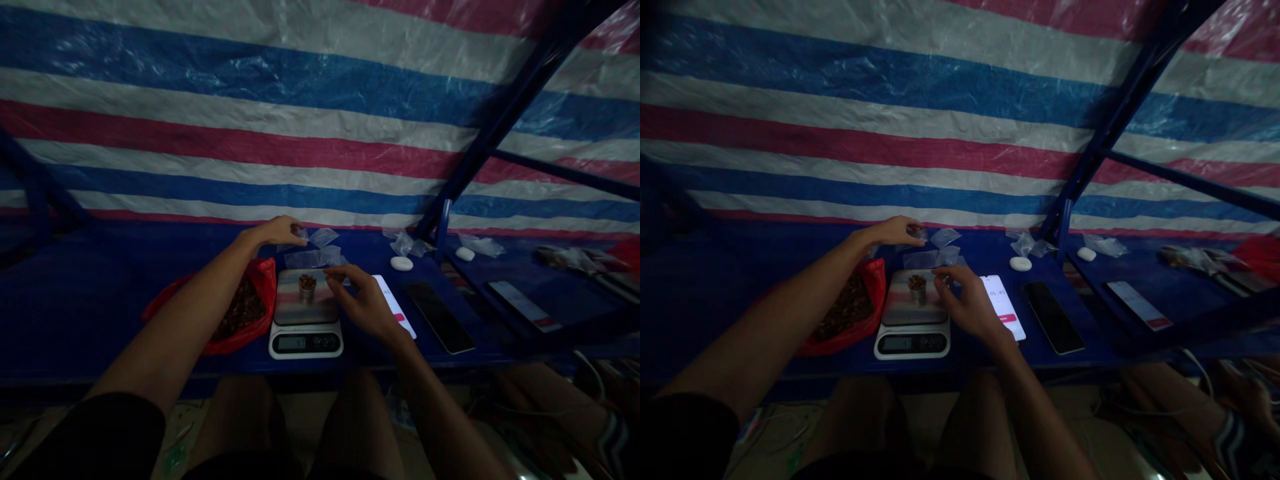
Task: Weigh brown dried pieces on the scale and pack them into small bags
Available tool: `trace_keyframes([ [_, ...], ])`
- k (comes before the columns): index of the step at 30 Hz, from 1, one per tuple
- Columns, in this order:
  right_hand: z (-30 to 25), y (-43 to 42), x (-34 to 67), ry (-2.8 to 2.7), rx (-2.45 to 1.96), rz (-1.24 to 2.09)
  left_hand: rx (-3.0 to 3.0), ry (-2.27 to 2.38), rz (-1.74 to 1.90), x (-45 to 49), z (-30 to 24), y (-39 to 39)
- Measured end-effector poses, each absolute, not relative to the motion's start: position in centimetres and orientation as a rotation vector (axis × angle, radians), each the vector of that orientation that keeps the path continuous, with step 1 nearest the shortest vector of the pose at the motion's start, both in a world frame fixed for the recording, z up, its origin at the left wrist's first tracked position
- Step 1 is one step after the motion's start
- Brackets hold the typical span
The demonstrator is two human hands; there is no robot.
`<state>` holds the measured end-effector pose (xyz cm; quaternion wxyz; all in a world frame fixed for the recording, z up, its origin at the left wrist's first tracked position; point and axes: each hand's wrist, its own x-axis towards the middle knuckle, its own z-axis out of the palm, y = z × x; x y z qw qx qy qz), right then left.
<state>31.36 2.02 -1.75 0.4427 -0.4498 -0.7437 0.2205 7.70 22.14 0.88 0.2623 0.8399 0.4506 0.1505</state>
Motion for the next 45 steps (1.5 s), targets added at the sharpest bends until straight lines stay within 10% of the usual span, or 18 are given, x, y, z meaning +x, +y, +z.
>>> trace_keyframes([
  [11,-2.7,2.6,31.0,-2.005,-1.096,0.602,2.433,1.147,0.602,4.0,8.5,9.8],
  [45,9.3,5.3,25.7,-2.566,-0.698,0.513,2.251,1.24,1.054,4.0,2.1,1.7],
])
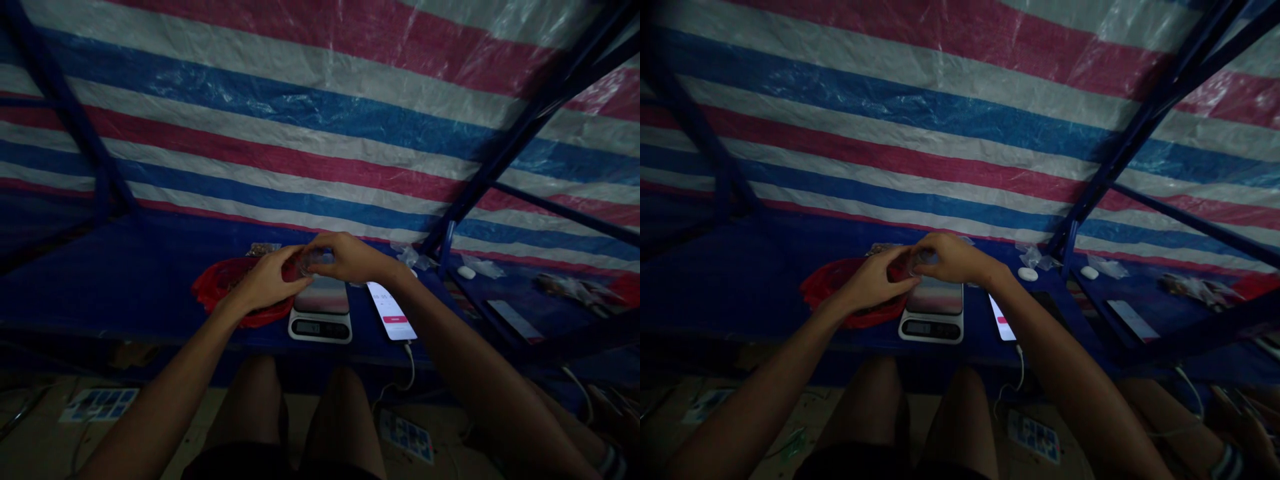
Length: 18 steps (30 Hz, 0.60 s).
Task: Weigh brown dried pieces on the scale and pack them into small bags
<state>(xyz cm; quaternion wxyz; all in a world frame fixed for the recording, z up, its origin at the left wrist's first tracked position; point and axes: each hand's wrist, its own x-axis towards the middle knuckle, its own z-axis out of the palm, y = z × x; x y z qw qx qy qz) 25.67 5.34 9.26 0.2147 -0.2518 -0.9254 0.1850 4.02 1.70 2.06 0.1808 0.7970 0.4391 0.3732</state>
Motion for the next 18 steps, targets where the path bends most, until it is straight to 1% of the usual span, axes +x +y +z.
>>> trace_keyframes([
  [4,10.4,5.7,24.9,-2.538,-0.735,0.445,2.21,1.266,1.163,3.8,2.0,1.4],
  [9,10.5,5.9,25.8,-2.418,-0.795,0.574,2.222,1.289,1.227,3.4,1.5,1.5],
  [13,7.8,5.9,27.4,-2.287,-0.875,0.715,2.188,1.373,1.316,3.6,0.6,2.0],
  [18,2.5,5.6,28.8,-2.313,-1.004,0.731,1.989,1.354,1.352,4.1,-0.5,2.3],
])
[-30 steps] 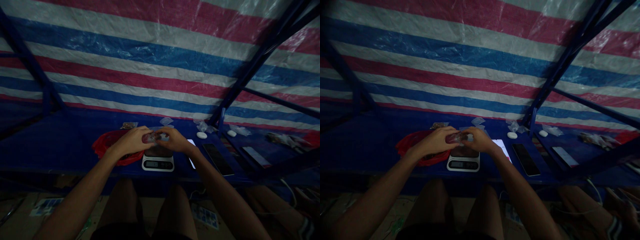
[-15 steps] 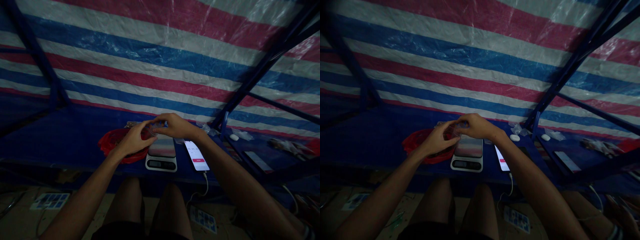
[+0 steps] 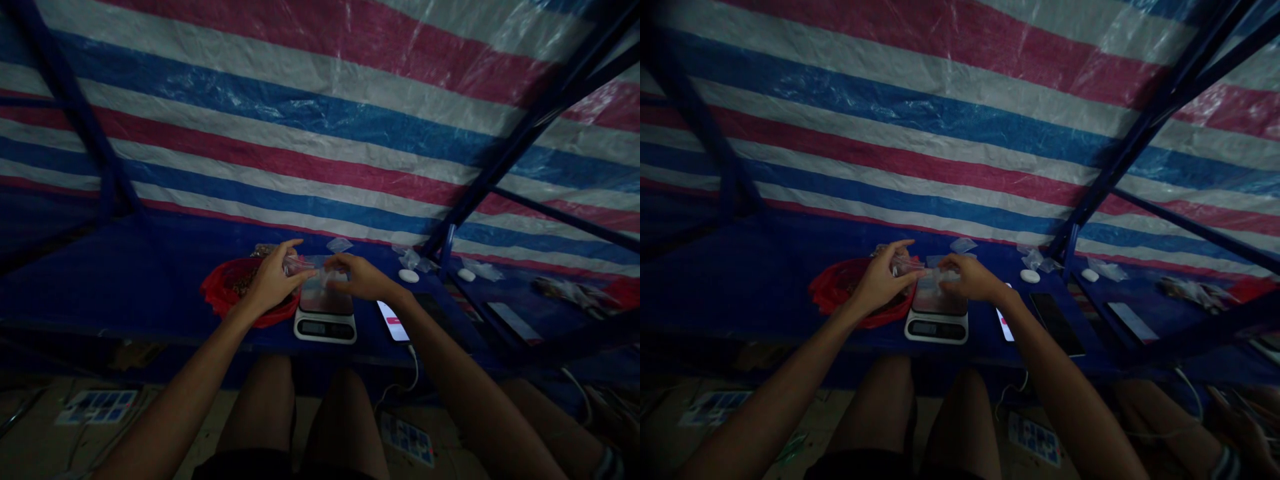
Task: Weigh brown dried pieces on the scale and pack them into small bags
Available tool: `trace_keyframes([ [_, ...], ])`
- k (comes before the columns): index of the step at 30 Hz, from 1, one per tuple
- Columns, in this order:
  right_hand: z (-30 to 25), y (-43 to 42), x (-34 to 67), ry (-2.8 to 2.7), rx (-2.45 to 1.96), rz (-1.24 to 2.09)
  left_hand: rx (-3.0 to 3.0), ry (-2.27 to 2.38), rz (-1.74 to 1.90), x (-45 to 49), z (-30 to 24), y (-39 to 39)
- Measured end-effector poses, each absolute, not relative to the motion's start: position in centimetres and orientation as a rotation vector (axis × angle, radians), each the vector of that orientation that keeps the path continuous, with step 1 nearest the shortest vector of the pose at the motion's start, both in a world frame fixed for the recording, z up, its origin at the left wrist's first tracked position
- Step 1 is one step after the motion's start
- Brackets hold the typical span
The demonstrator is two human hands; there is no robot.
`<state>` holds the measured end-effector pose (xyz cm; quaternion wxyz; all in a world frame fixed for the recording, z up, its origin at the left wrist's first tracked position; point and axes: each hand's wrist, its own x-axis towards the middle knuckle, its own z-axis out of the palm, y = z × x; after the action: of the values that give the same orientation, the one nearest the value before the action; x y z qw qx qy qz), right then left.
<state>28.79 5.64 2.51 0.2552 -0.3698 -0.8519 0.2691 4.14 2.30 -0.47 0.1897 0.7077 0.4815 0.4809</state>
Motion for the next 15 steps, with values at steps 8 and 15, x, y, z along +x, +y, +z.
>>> trace_keyframes([
  [8,4.0,4.4,27.5,-2.251,-0.996,0.672,1.89,1.293,1.328,4.8,0.2,1.9],
  [15,6.2,5.1,25.0,-2.229,-0.887,0.709,1.921,1.211,1.37,4.4,0.7,2.3],
])
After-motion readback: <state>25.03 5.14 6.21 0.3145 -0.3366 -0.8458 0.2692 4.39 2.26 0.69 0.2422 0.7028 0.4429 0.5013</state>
